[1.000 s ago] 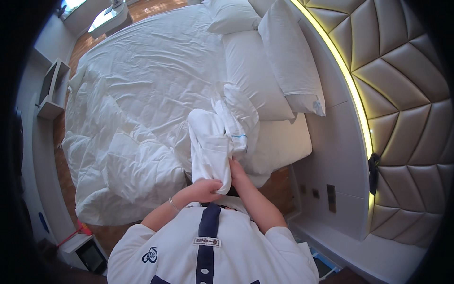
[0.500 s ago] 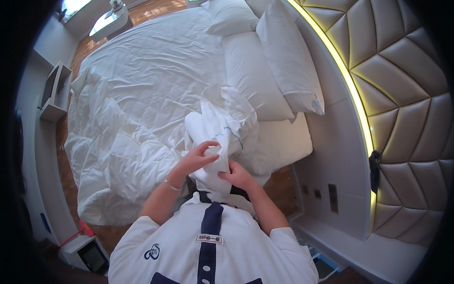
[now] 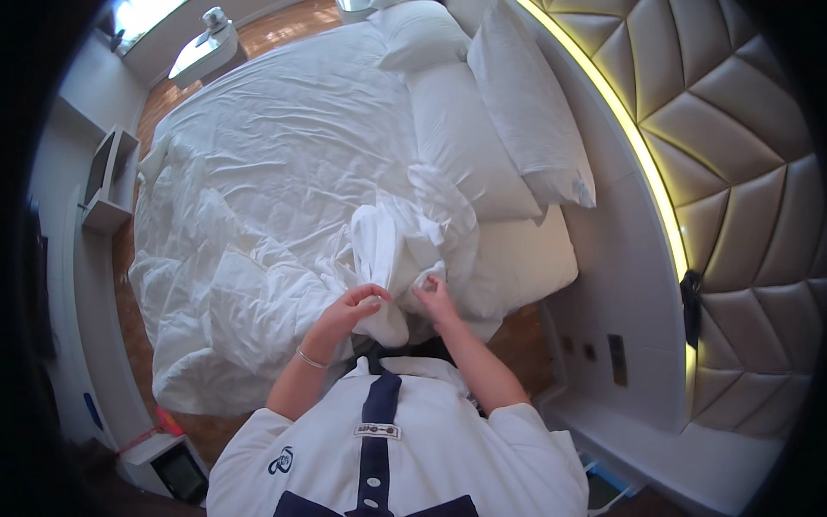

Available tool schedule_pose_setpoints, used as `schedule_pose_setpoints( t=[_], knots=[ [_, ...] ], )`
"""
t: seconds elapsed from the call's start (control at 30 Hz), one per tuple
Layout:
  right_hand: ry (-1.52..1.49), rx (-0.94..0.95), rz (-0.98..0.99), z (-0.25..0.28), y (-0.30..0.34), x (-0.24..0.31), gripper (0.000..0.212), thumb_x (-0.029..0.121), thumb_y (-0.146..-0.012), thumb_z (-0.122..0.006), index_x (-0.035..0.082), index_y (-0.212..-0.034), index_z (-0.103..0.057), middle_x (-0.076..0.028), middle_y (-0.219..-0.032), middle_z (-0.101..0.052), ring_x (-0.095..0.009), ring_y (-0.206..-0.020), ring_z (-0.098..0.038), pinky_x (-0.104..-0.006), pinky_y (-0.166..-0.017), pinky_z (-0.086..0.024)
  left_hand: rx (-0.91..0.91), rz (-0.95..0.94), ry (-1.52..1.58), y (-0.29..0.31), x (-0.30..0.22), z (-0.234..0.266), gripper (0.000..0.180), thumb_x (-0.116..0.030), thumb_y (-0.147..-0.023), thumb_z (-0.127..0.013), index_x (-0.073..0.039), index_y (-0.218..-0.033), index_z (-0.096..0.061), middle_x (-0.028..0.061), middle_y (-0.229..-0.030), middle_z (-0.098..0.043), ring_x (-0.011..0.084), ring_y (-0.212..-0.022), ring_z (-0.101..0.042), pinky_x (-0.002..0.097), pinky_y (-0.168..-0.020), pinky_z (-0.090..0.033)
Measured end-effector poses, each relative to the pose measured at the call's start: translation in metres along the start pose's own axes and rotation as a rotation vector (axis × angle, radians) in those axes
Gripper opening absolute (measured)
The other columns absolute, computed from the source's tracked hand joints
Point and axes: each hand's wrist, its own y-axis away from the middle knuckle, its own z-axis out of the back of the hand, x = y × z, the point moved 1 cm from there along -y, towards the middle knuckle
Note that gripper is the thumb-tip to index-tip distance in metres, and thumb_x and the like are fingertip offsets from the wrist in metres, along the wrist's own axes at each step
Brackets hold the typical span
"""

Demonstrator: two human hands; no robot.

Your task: The person straightens a white duvet on a bed, then places a pillow on the bed and smooths it. The person continues to adjust the duvet and pillow, smoothing and arranging them on the bed.

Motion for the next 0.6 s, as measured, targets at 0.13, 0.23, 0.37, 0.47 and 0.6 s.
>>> schedule_pose_setpoints(
  t=[0.13, 0.23, 0.37, 0.47, 0.6],
  knots=[
    [-0.265, 0.365, -0.298, -0.013, -0.049, -0.037, 0.034, 0.017, -0.086, -0.054, 0.003, -0.117, -0.053, -0.011, -0.103, -0.06, -0.018, -0.082, -0.059, -0.031, -0.073, -0.048, -0.028, -0.011, -0.143, -0.001, -0.012, -0.001, 0.03, -0.015, -0.086, -0.054, -0.009, -0.116, -0.056, -0.002, -0.104, -0.056, 0.0061, -0.095, -0.048, 0.0215, -0.081, -0.038],
    [-0.727, 0.555, -0.571, -0.022, -0.02, 0.039, 0.031, 0.013, -0.086, -0.051, 0.002, -0.115, -0.054, -0.012, -0.106, -0.061, -0.024, -0.091, -0.061, -0.0353, -0.078, -0.051, -0.199, -0.006, 0.003, 0.0, -0.004, 0.026, 0.035, -0.021, -0.088, -0.055, -0.009, -0.121, -0.053, 0.0026, -0.111, -0.056, 0.0103, -0.1, -0.051, 0.0248, -0.082, -0.043],
    [-0.673, 0.747, -0.126, 0.003, 0.045, 0.168, 0.025, 0.009, -0.086, -0.048, 0.001, -0.107, -0.057, -0.012, -0.101, -0.063, -0.023, -0.087, -0.063, -0.0335, -0.078, -0.051, -0.408, 0.024, 0.145, -0.012, 0.02, 0.041, 0.043, -0.034, -0.091, -0.052, -0.01, -0.126, -0.049, 0.0073, -0.113, -0.056, 0.0126, -0.099, -0.055, 0.0256, -0.079, -0.046],
    [-0.429, 0.969, -0.073, 0.002, 0.076, 0.192, 0.015, 0.008, -0.085, -0.051, 0.001, -0.094, -0.061, -0.008, -0.095, -0.062, -0.015, -0.08, -0.061, -0.0274, -0.073, -0.049, -0.249, 0.183, 0.327, -0.031, 0.023, 0.026, 0.047, -0.044, -0.091, -0.048, -0.006, -0.118, -0.051, 0.0042, -0.088, -0.059, 0.0089, -0.074, -0.053, 0.0231, -0.062, -0.041],
    [-0.161, 1.15, 0.099, 0.0, 0.09, 0.168, 0.013, 0.012, -0.087, -0.054, 0.003, -0.093, -0.061, -0.003, -0.088, -0.06, -0.008, -0.085, -0.055, -0.0223, -0.077, -0.042, -0.253, 0.153, 0.18, -0.061, 0.033, 0.01, 0.028, -0.035, -0.089, -0.054, -0.007, -0.09, -0.058, -0.0022, -0.066, -0.052, 0.0047, -0.055, -0.042, 0.0224, -0.048, -0.034]
  ],
)
